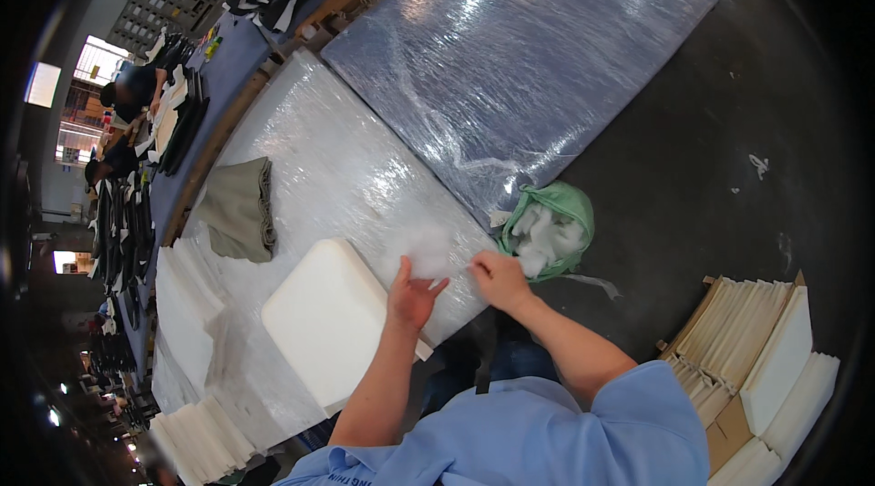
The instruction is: The person wraps a rectangular white foam piece with a thin white sheet, smoothing the surface and folding the edges. The person then folds the wrapped foam in half and places it on a stack of similar items.
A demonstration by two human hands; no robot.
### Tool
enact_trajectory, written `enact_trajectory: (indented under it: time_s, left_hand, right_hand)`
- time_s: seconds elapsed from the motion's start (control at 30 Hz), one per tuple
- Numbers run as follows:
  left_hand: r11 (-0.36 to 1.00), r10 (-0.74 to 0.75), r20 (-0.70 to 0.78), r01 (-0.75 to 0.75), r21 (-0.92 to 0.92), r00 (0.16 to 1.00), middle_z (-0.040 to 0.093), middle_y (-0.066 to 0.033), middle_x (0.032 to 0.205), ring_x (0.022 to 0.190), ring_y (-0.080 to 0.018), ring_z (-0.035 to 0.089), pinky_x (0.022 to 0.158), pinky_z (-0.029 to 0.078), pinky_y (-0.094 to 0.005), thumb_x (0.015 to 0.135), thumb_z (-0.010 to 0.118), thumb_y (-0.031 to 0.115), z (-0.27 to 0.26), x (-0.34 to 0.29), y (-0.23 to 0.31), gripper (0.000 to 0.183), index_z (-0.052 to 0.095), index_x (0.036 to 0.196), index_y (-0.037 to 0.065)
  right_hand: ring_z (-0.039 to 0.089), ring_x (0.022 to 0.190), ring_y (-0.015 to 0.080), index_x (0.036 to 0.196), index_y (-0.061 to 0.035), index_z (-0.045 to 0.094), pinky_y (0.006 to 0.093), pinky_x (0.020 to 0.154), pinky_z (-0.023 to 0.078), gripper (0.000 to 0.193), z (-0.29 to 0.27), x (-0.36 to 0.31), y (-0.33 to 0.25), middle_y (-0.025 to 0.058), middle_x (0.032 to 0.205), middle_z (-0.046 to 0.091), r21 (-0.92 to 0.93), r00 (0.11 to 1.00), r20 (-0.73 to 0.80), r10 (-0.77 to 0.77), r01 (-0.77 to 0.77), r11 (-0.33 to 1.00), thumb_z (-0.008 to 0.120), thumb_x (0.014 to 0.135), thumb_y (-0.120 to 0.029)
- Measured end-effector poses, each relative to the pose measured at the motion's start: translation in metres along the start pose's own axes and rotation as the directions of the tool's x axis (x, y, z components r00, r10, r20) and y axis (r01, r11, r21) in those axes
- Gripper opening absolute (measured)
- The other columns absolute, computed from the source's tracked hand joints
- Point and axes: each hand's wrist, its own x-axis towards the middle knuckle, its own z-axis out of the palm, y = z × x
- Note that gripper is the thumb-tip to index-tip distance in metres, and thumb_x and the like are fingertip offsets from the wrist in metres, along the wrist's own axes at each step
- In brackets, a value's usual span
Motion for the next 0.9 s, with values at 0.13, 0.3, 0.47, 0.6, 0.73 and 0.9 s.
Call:
enact_trajectory:
  time_s: [0.13, 0.3, 0.47, 0.6, 0.73, 0.9]
  left_hand:
    - [0.993, 0.114, 0.095, -0.111, -0.034, 0.989, 0.061, -0.0124, 0.141, 0.123, -0.034, 0.063, 0.102, 0.051, -0.0495, 0.11, 0.046, 0.043, -0.039, -0.007, 0.013, 0.05, 0.05, 0.146, 0.01]
    - [0.997, 0.079, 0.124, -0.08, 0.004, 0.989, 0.062, -0.0123, 0.14, 0.124, -0.0315, 0.063, 0.101, 0.055, -0.0484, 0.106, 0.056, 0.022, -0.035, -0.009, 0.01, 0.043, 0.05, 0.146, 0.007]
    - [0.992, 0.076, 0.037, -0.08, 0.094, 0.996, 0.064, -0.0127, 0.136, 0.123, -0.0292, 0.064, 0.102, 0.055, -0.0492, 0.1, 0.061, 0.005, -0.052, -0.035, 0.012, 0.045, 0.051, 0.143, 0.006]
    - [0.979, 0.062, 0.038, -0.069, 0.191, 0.997, 0.065, -0.0118, 0.133, 0.12, -0.0272, 0.066, 0.102, 0.055, -0.0464, 0.096, 0.067, 0.004, -0.061, -0.051, 0.018, 0.049, 0.052, 0.143, 0.006]
    - [0.953, -0.006, 0.061, -0.013, 0.302, 0.998, 0.068, -0.0106, 0.129, 0.116, -0.0232, 0.066, 0.099, 0.054, -0.0405, 0.095, 0.073, 0.01, -0.053, -0.062, 0.029, 0.048, 0.056, 0.139, 0.003]
    - [0.891, -0.032, 0.146, -0.038, 0.452, 0.989, 0.073, -0.0086, 0.116, 0.104, -0.0185, 0.069, 0.093, 0.055, -0.0351, 0.094, 0.075, 0.016, -0.055, -0.077, 0.033, 0.036, 0.067, 0.126, 0.001]
  right_hand:
    - [0.069, 0.086, 0.0379, 0.096, -0.0065, 0.07, 0.0463, 0.074, 0.052, 0.013, -0.035, 0.026, 0.052, 0.0164, 0.091, 0.07, -0.248, 0.989, -0.111, 0.098, -0.123, 0.961, 0.065, 0.092, -0.018]
    - [0.067, 0.106, 0.0417, 0.109, -0.0037, 0.071, 0.0514, 0.09, 0.052, 0.022, -0.07, 0.038, 0.133, 0.0236, 0.112, 0.07, -0.661, 0.922, 0.072, 0.381, -0.241, 0.71, 0.062, 0.093, -0.015]
    - [0.064, 0.112, 0.0455, 0.125, -0.0046, 0.066, 0.0499, 0.097, 0.052, 0.036, -0.058, 0.041, 0.093, 0.0263, 0.116, 0.068, -0.651, 0.893, 0.074, 0.444, -0.294, 0.7, 0.066, 0.093, -0.022]
    - [0.064, 0.112, 0.0407, 0.13, -0.0082, 0.064, 0.0479, 0.095, 0.052, 0.041, -0.078, 0.033, 0.053, 0.0185, 0.122, 0.064, -0.641, 0.945, -0.113, 0.306, -0.305, 0.705, 0.068, 0.095, -0.029]
    - [0.064, 0.105, 0.0366, 0.129, -0.0085, 0.066, 0.0465, 0.09, 0.053, 0.043, -0.097, 0.028, 0.04, 0.0145, 0.118, 0.064, -0.613, 0.965, -0.234, 0.117, -0.24, 0.753, 0.074, 0.092, -0.029]
    - [0.065, 0.105, 0.0258, 0.135, -0.0085, 0.063, 0.0385, 0.09, 0.053, 0.048, -0.054, 0.035, -0.015, 0.0122, 0.121, 0.066, 0.003, 0.991, 0.13, 0.037, -0.038, 0.999, 0.075, 0.093, -0.026]
